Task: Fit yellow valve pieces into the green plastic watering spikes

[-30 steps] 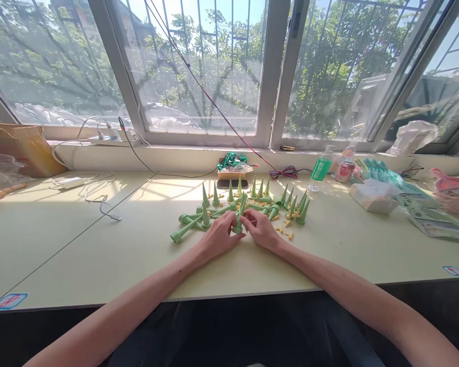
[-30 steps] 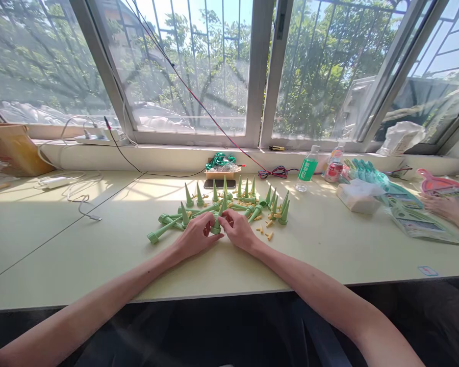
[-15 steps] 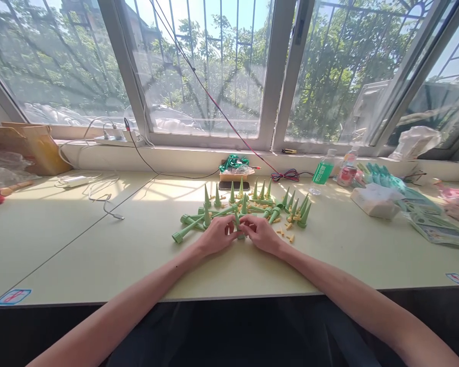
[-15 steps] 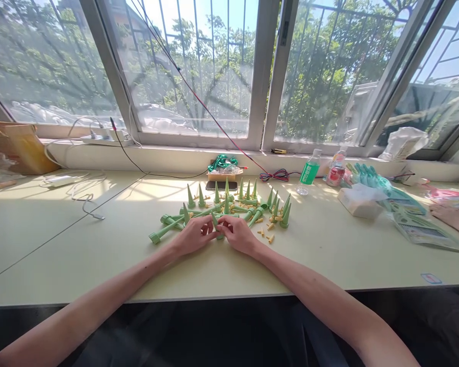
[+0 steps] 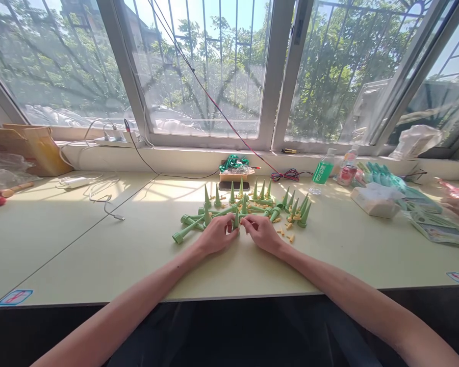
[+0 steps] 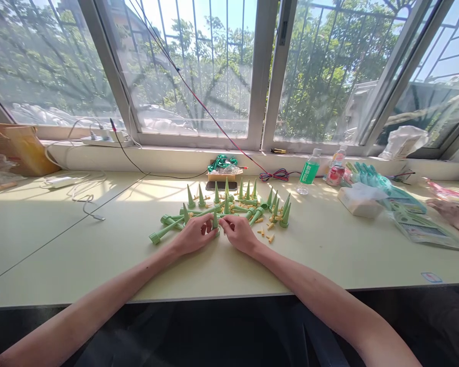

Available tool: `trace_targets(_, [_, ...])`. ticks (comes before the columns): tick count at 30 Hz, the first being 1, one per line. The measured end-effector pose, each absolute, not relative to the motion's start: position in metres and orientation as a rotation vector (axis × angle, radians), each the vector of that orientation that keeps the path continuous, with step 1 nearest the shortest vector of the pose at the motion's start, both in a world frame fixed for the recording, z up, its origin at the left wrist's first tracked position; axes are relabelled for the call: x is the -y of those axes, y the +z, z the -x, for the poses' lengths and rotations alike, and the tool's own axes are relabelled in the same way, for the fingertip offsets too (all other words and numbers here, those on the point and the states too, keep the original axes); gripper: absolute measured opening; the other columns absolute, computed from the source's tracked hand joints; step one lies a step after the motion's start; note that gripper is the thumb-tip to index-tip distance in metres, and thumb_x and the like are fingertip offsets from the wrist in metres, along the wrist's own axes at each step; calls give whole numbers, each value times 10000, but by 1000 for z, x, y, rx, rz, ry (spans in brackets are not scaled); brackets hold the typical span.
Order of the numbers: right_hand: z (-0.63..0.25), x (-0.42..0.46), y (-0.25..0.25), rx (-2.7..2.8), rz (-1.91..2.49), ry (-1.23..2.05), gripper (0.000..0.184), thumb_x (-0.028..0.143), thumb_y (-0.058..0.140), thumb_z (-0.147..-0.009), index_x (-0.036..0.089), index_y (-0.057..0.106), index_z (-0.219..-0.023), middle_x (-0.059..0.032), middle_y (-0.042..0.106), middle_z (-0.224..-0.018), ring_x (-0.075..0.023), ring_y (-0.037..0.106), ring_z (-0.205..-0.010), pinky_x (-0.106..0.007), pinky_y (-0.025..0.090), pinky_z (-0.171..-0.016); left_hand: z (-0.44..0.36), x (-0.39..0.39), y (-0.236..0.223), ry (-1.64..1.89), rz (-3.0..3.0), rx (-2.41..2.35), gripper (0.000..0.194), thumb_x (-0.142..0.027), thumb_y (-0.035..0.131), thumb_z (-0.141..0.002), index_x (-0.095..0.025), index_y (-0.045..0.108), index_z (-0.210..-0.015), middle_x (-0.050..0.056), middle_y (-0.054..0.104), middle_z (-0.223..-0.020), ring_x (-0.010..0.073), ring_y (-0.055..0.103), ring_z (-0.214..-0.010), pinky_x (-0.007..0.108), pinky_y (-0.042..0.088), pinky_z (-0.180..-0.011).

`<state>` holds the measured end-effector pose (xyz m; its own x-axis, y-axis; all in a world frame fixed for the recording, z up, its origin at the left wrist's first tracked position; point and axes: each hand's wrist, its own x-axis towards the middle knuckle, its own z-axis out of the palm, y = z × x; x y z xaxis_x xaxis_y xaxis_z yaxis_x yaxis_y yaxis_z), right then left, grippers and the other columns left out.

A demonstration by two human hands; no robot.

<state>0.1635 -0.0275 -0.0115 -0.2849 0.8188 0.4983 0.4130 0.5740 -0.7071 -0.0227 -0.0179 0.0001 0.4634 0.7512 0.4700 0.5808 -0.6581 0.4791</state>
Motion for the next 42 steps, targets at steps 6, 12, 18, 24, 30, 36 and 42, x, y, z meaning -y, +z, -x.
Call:
trace_targets(6, [-162, 30, -11, 1926, 983, 555, 360, 378, 451, -965, 178, 538, -679, 23, 480, -577, -110, 399, -522, -237, 318, -523, 22, 17, -1, 967, -2483, -1166, 216, -217, 577, -798, -189, 417, -656, -32, 519, -598, 109, 447, -530, 242, 326, -535])
trace_targets(12, [-161, 33, -12, 1968, 938, 469, 362, 356, 449, -963, 180, 499, -650, 35, 410, -572, -108, 337, -537, -245, 279, -529, 22, 15, -3, 948, -2487, -1195, 234, -214, 557, -791, -194, 382, -637, -34, 482, -570, 111, 405, -526, 247, 300, -520])
trace_targets(18, [-159, 37, -20, 2074, 851, 359, 321, 320, 429, -972, 186, 508, -692, 19, 479, -613, -115, 394, -558, -240, 323, -569, 24, 12, -5, 946, -2494, -1190, 225, -222, 564, -768, -192, 396, -621, -26, 485, -563, 116, 415, -523, 248, 291, -499])
trace_targets(24, [-164, 39, -20, 2275, 818, 122, 317, 273, 388, -994, 179, 550, -738, -22, 573, -688, -127, 471, -600, -245, 314, -587, 25, 12, -5, 981, -2496, -1156, 235, -210, 577, -759, -193, 399, -608, -28, 482, -559, 116, 406, -523, 249, 292, -496])
trace_targets(30, [-191, 41, 27, 2525, 1209, -75, 263, 256, 526, -949, 175, 583, -705, -43, 607, -666, -149, 551, -587, -248, 287, -554, 23, 13, -5, 994, -2498, -1176, 272, -267, 555, -834, -192, 406, -619, -28, 476, -562, 121, 417, -527, 254, 318, -519])
trace_targets(36, [-233, 58, 40, 2533, 1963, -302, 192, 299, 509, -975, 156, 634, -947, -115, 675, -813, -257, 686, -758, -269, 375, -585, 22, 13, -5, 974, -2510, -1173, 313, -323, 530, -878, -193, 406, -622, -26, 465, -563, 125, 411, -528, 261, 318, -531])
trace_targets(42, [-243, 68, 0, 2401, 2059, -228, 215, 338, 436, -1009, 183, 552, -1103, -119, 612, -1042, -208, 687, -736, -259, 407, -561, 22, 13, -7, 992, -2485, -1159, 317, -341, 531, -885, -189, 436, -623, -23, 471, -563, 124, 405, -524, 262, 309, -525])
